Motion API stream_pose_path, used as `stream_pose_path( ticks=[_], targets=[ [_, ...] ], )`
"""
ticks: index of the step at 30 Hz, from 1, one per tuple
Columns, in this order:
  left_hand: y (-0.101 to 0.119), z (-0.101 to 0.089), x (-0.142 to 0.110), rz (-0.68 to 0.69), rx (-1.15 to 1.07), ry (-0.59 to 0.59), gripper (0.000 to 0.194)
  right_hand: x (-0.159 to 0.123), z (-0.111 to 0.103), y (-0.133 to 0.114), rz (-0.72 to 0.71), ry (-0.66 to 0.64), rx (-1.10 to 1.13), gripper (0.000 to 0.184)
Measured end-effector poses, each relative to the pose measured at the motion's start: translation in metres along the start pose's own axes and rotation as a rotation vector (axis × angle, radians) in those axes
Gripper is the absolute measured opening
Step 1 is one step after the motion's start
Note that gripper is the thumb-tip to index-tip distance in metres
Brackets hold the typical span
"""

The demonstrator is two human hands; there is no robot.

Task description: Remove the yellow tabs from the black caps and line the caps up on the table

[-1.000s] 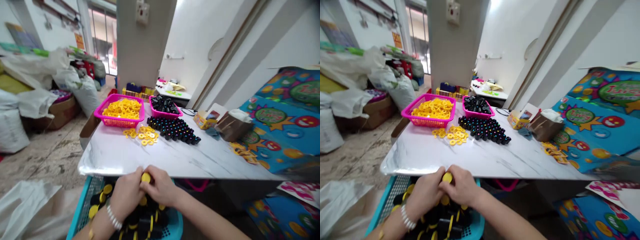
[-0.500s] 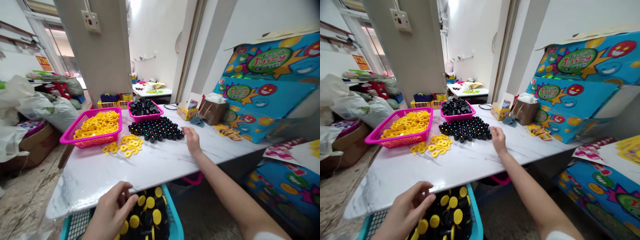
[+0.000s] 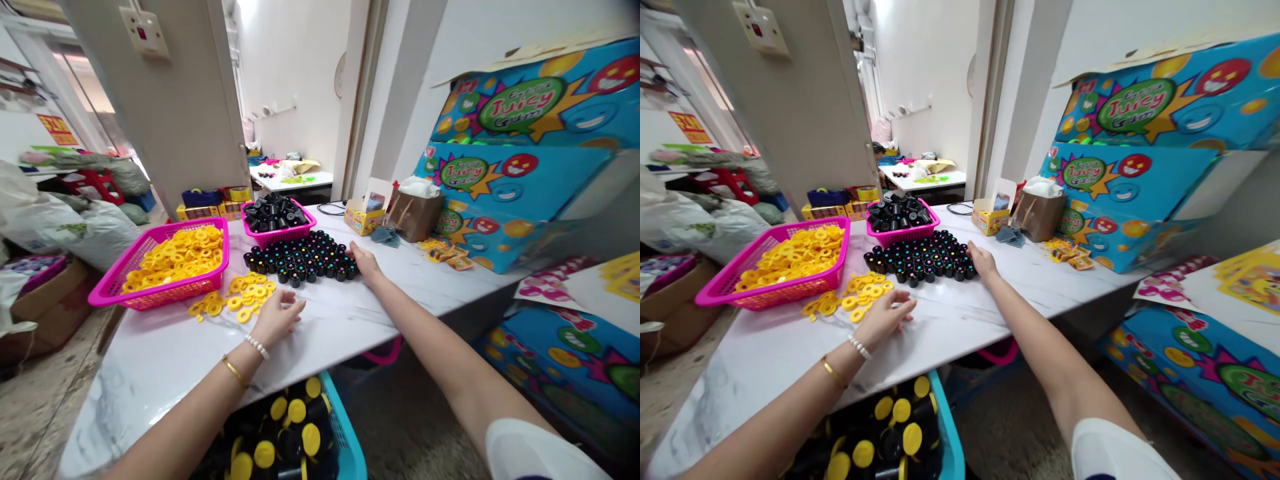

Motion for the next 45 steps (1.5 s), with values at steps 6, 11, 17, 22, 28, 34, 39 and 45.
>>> stream_pose_path(
  ticks=[6, 11, 17, 22, 28, 34, 39, 45],
  targets=[
    [0.005, 0.038, -0.009, -0.017, -0.071, -0.169, 0.042, 0.001, 0.006, -0.004, 0.031, -0.064, -0.054, 0.056],
    [0.018, 0.066, -0.007, -0.001, -0.112, -0.267, 0.041, 0.005, 0.005, -0.007, 0.021, -0.144, -0.007, 0.06],
    [0.01, 0.052, 0.016, -0.057, -0.012, 0.019, 0.042, -0.002, 0.007, -0.005, -0.049, -0.224, 0.019, 0.057],
    [-0.005, 0.046, 0.013, -0.114, -0.103, -0.059, 0.04, -0.014, 0.013, -0.012, -0.103, -0.264, 0.024, 0.051],
    [-0.018, 0.028, 0.013, -0.13, -0.072, 0.067, 0.053, -0.031, 0.021, -0.02, -0.134, -0.323, 0.019, 0.048],
    [-0.015, 0.019, 0.005, -0.121, -0.139, 0.043, 0.079, -0.043, 0.03, -0.019, -0.132, -0.336, 0.048, 0.051],
    [-0.01, 0.022, -0.006, -0.078, -0.151, -0.083, 0.081, -0.05, 0.034, -0.019, -0.116, -0.334, 0.067, 0.05],
    [-0.013, 0.023, -0.01, -0.069, -0.16, -0.144, 0.063, -0.067, 0.037, -0.023, -0.082, -0.332, 0.085, 0.05]
  ],
)
Point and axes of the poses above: each hand's wrist, its own x-axis towards the middle knuckle, its own z-axis out of the palm, y = z × x, the point moved 2 cm from there along x, towards the middle knuckle, and after that the axes turned 11 degrees about y, right-handed, at the moved point
